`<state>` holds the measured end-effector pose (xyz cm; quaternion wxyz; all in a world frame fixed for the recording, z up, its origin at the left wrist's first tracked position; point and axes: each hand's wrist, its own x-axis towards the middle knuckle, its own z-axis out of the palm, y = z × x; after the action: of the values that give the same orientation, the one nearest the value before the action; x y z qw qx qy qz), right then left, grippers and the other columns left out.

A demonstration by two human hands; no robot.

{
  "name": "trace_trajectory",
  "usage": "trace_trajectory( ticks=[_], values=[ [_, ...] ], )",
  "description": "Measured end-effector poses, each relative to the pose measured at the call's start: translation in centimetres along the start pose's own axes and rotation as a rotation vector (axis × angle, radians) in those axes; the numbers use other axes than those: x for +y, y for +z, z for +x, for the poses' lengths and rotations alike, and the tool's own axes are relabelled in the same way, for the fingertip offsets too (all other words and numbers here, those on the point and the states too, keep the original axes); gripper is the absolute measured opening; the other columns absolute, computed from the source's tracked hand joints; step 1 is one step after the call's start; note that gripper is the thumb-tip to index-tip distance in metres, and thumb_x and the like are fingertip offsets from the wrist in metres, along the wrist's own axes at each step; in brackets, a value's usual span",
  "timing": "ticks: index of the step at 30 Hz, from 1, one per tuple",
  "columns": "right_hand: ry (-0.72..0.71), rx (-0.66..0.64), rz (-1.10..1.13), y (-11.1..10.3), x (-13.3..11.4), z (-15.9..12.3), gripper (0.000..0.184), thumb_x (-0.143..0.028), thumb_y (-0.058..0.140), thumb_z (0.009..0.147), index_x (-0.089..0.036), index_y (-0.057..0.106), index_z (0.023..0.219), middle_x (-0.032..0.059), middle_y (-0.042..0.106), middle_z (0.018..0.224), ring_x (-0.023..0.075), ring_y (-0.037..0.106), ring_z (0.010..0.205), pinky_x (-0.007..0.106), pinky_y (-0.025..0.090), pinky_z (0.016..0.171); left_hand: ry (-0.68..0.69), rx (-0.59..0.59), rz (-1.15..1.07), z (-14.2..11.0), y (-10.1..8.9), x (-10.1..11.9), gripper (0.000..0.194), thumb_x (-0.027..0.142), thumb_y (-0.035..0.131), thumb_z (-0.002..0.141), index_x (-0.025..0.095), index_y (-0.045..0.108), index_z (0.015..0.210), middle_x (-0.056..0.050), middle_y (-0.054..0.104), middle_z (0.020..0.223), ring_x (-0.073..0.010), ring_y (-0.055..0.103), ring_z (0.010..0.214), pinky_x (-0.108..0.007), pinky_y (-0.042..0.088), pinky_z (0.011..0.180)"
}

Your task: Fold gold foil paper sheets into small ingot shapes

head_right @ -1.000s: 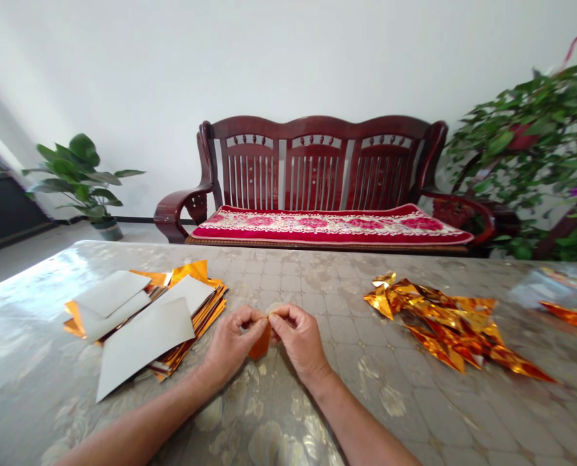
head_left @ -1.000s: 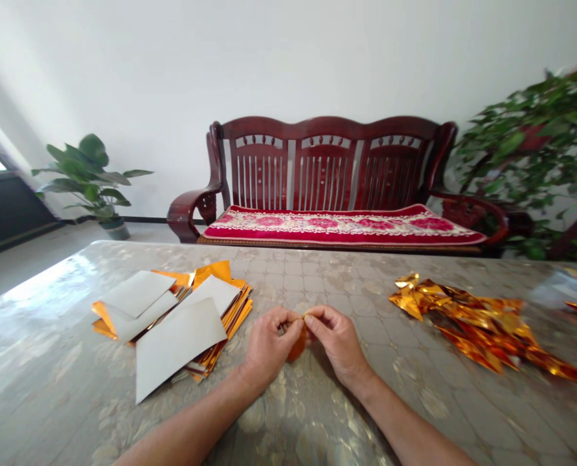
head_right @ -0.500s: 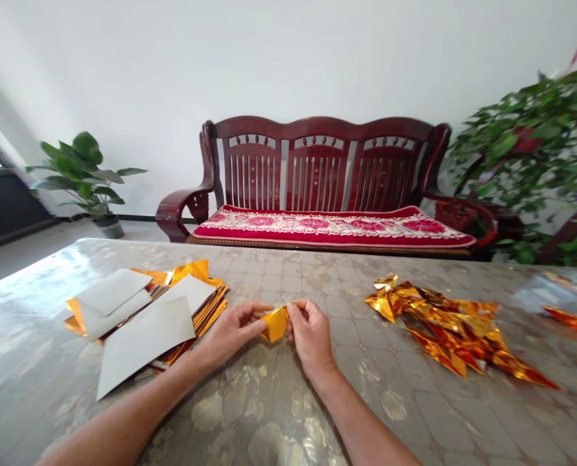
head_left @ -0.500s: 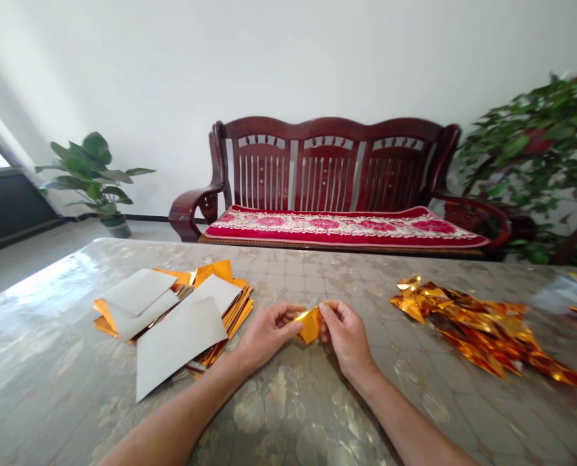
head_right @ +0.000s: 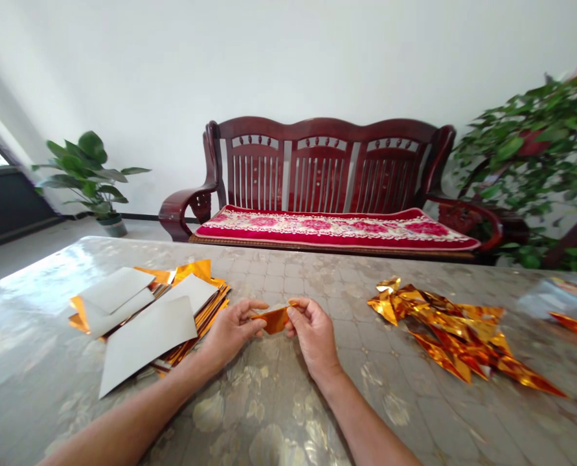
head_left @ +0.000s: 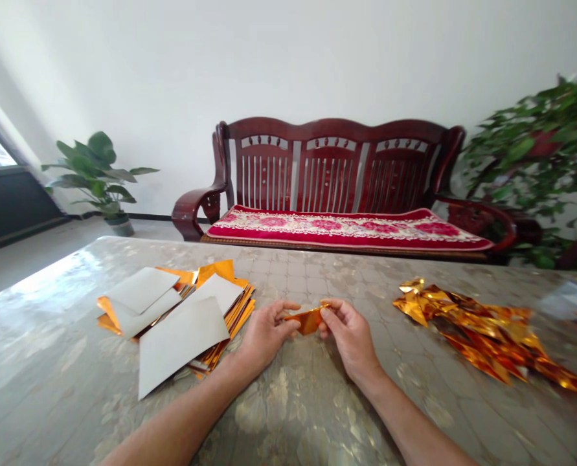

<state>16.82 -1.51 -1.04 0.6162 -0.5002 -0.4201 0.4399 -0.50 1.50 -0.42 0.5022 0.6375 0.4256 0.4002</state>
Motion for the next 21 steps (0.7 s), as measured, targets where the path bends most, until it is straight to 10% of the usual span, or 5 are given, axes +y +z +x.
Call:
trace_trajectory(
  ticks=[7, 21],
  values=[
    [0.069, -0.066, -0.035, -0.3, -0.1, 0.2, 0.034, -0.047, 0.077, 0.069, -0.016, 0.064, 0.079, -0.0031, 0.060, 0.055, 0.0097, 0.051, 0.048, 0.021, 0.043, 0.047, 0.163, 0.123, 0.298, -0.1, -0.8, 0.7, 0.016, 0.029, 0.062, 0.082, 0.017, 0.065, 0.093, 0.007, 0.051, 0.055, -0.0094, 0.047, 0.052, -0.019, 0.031, 0.051],
    [0.074, -0.049, -0.033, -0.3, 0.0, 0.4, 0.038, -0.049, 0.078, 0.067, -0.016, 0.062, 0.079, -0.0024, 0.060, 0.055, 0.0102, 0.051, 0.048, 0.021, 0.041, 0.048, 0.226, -0.195, 0.180, -0.3, -2.6, 0.8, 0.037, 0.013, 0.043, 0.081, 0.019, 0.072, 0.101, 0.000, 0.070, 0.083, -0.0152, 0.061, 0.080, -0.024, 0.045, 0.076]
  ],
)
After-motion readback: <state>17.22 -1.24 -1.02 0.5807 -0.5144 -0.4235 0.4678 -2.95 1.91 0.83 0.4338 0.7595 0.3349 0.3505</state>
